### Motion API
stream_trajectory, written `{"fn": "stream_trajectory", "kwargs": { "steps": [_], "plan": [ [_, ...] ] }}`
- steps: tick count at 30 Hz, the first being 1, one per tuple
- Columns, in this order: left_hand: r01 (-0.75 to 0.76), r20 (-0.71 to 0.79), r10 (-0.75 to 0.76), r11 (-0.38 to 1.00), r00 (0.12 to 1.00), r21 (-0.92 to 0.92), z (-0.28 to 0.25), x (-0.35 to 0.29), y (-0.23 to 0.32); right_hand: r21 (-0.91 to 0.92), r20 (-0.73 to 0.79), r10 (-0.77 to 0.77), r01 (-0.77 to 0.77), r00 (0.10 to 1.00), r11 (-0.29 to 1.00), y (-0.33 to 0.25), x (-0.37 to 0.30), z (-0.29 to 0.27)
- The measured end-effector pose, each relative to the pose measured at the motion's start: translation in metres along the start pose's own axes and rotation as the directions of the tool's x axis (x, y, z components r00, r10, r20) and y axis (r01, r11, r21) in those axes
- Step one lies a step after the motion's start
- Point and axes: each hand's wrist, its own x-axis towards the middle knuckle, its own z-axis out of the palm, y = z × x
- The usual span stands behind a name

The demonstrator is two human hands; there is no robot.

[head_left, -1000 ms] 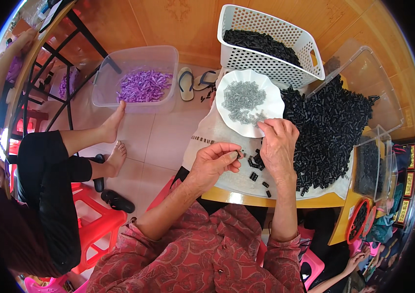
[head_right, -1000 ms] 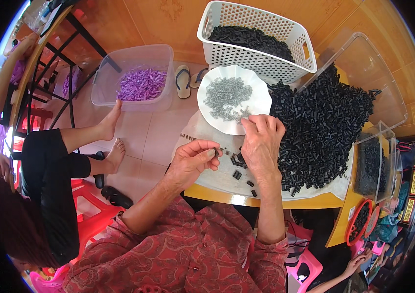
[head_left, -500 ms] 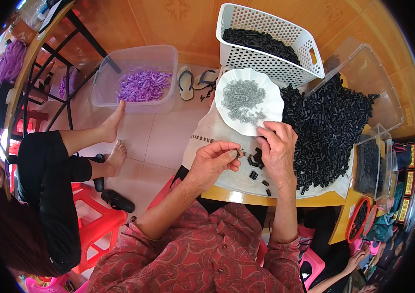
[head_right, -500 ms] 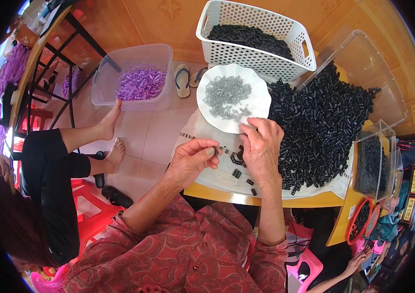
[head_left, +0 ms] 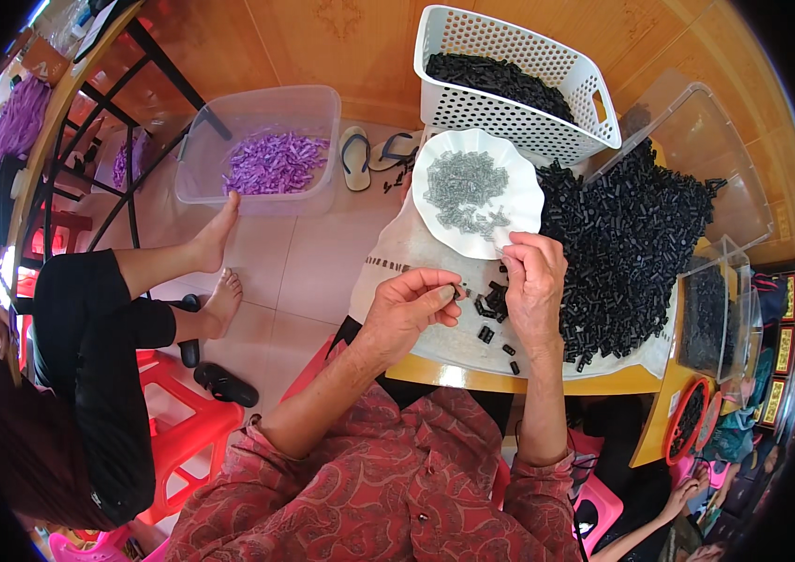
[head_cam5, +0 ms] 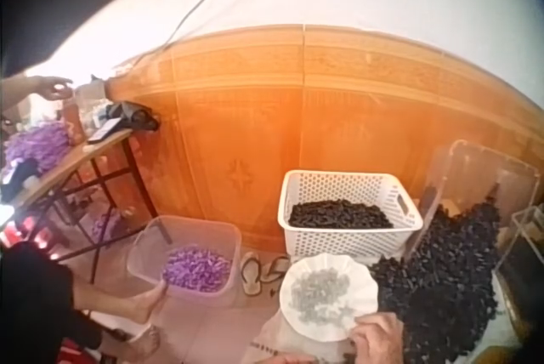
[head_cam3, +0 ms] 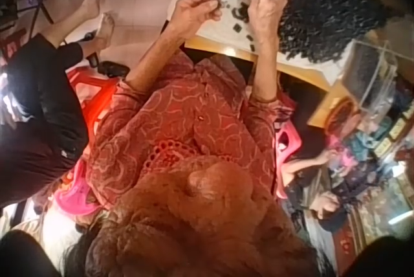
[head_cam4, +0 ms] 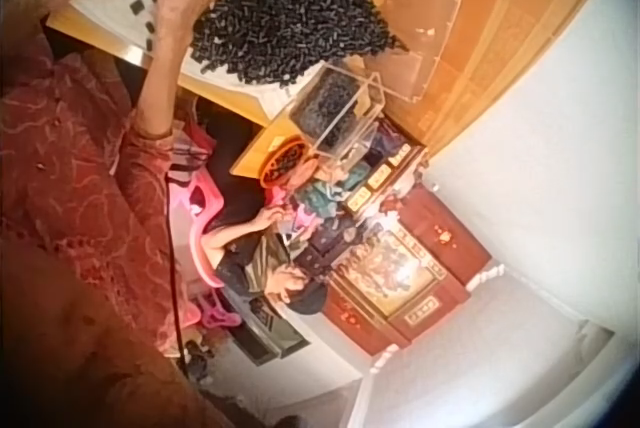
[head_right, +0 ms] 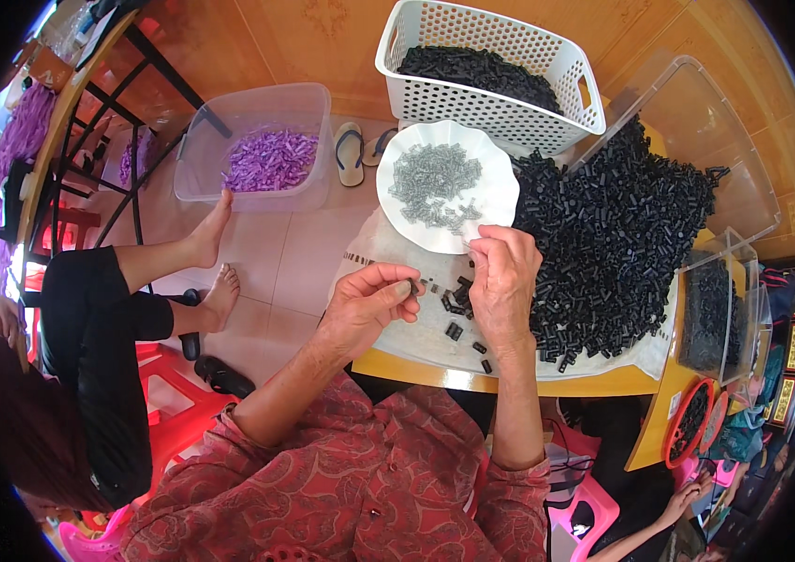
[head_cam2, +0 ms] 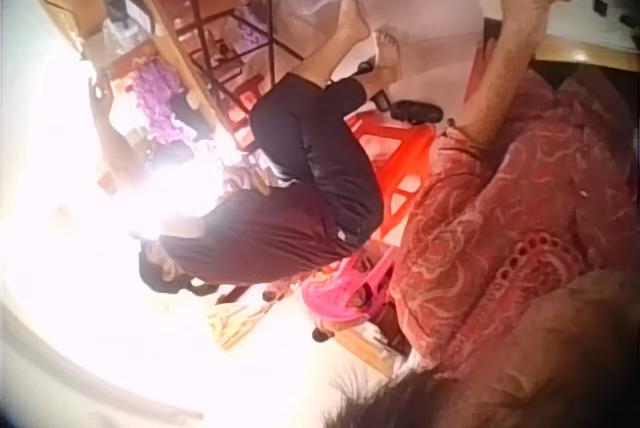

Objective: The person assembles small plastic components with metal pins by hand at a workstation.

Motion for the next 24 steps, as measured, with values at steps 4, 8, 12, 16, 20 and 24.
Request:
{"fn": "stream_trajectory", "kwargs": {
  "steps": [4, 8, 12, 16, 20, 24],
  "plan": [
    [-0.006, 0.003, 0.006, 1.0, 1.0, -0.002, 0.0, 0.0, -0.001, 0.004, -0.05, 0.016, -0.016, 0.999, 1.0, -0.001, -0.001, 0.0],
    [0.0, -0.011, 0.0, 0.999, 1.0, -0.036, 0.001, 0.0, 0.0, 0.104, -0.081, 0.052, -0.043, 0.995, 0.994, -0.011, -0.002, -0.004],
    [0.01, 0.02, -0.006, 0.979, 1.0, -0.201, 0.002, 0.0, 0.001, 0.365, -0.046, 0.119, -0.094, 0.992, 0.926, -0.028, -0.011, -0.009],
    [0.018, 0.041, -0.007, 0.962, 0.999, -0.272, 0.002, 0.0, 0.002, 0.56, 0.038, 0.218, -0.202, 0.975, 0.804, -0.039, -0.021, -0.007],
    [0.02, 0.037, -0.011, 0.964, 0.999, -0.265, 0.006, -0.002, 0.004, 0.595, 0.081, 0.255, -0.252, 0.964, 0.763, -0.045, -0.027, -0.004],
    [-0.042, 0.013, 0.042, 0.998, 0.999, -0.04, 0.011, -0.005, 0.004, 0.604, 0.079, 0.236, -0.235, 0.969, 0.762, -0.048, -0.03, -0.001]
  ]
}}
